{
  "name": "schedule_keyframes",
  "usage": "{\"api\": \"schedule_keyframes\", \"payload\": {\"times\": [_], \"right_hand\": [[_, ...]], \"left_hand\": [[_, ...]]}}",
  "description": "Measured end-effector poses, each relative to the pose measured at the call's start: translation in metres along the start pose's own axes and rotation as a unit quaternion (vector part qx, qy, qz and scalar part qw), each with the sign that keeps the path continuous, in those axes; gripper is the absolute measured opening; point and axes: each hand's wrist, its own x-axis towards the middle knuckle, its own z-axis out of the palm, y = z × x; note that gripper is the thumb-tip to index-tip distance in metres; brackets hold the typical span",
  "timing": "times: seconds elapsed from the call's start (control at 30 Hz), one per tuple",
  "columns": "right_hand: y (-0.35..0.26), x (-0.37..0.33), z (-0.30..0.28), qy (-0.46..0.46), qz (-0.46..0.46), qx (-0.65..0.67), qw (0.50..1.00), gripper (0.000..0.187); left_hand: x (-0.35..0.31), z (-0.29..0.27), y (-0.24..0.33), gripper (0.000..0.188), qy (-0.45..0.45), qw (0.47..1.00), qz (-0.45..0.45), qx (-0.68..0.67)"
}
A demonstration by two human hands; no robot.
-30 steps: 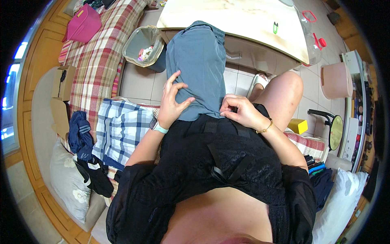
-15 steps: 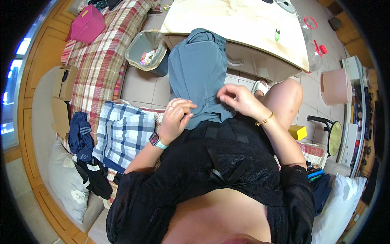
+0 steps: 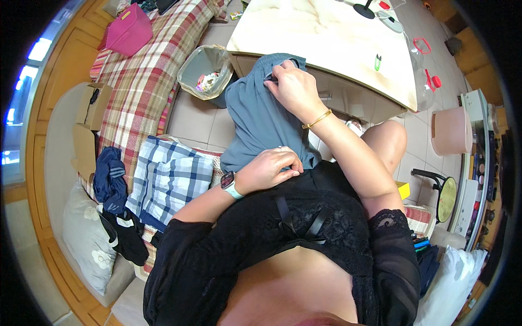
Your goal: The person sits on the floor and folds several pairs of shorts, placing them in a neat pile. They use a small green tool to snip threads or tags from the shorts during the process.
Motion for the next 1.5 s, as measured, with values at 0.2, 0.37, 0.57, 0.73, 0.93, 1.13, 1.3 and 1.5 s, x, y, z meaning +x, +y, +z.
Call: {"api": "schedule_keyframes", "payload": {"times": [0.2, 0.37, 0.57, 0.73, 0.93, 1.13, 1.3, 1.5], "right_hand": [[0.004, 0.009, 0.018, 0.037, 0.006, 0.028, 0.999, 0.021], [-0.011, 0.022, 0.026, 0.070, 0.005, 0.085, 0.994, 0.010], [-0.024, 0.019, 0.003, 0.170, -0.073, 0.104, 0.977, 0.010], [-0.023, 0.007, -0.019, 0.157, -0.045, 0.102, 0.981, 0.011], [0.034, -0.006, -0.029, 0.038, 0.155, 0.359, 0.920, 0.018], [0.090, -0.032, -0.025, 0.055, 0.240, 0.505, 0.827, 0.017], [0.081, -0.055, -0.028, -0.072, 0.228, 0.392, 0.888, 0.014], [0.084, -0.046, -0.032, 0.050, 0.100, 0.289, 0.951, 0.013]], "left_hand": [[0.018, -0.044, -0.021, 0.010, 0.019, 0.997, -0.060, -0.037], [0.048, -0.101, -0.081, 0.023, 0.359, 0.920, -0.025, 0.153], [0.054, -0.095, -0.082, 0.031, 0.341, 0.890, 0.011, 0.303], [0.055, -0.090, -0.055, 0.018, 0.344, 0.850, 0.054, 0.396], [0.054, -0.100, -0.017, 0.022, 0.270, 0.856, 0.088, 0.433], [0.011, -0.105, -0.011, 0.024, 0.284, 0.842, 0.105, 0.446], [-0.018, -0.095, -0.031, 0.023, 0.264, 0.869, 0.040, 0.417], [-0.043, -0.059, -0.030, 0.023, 0.173, 0.922, 0.021, 0.345]]}}
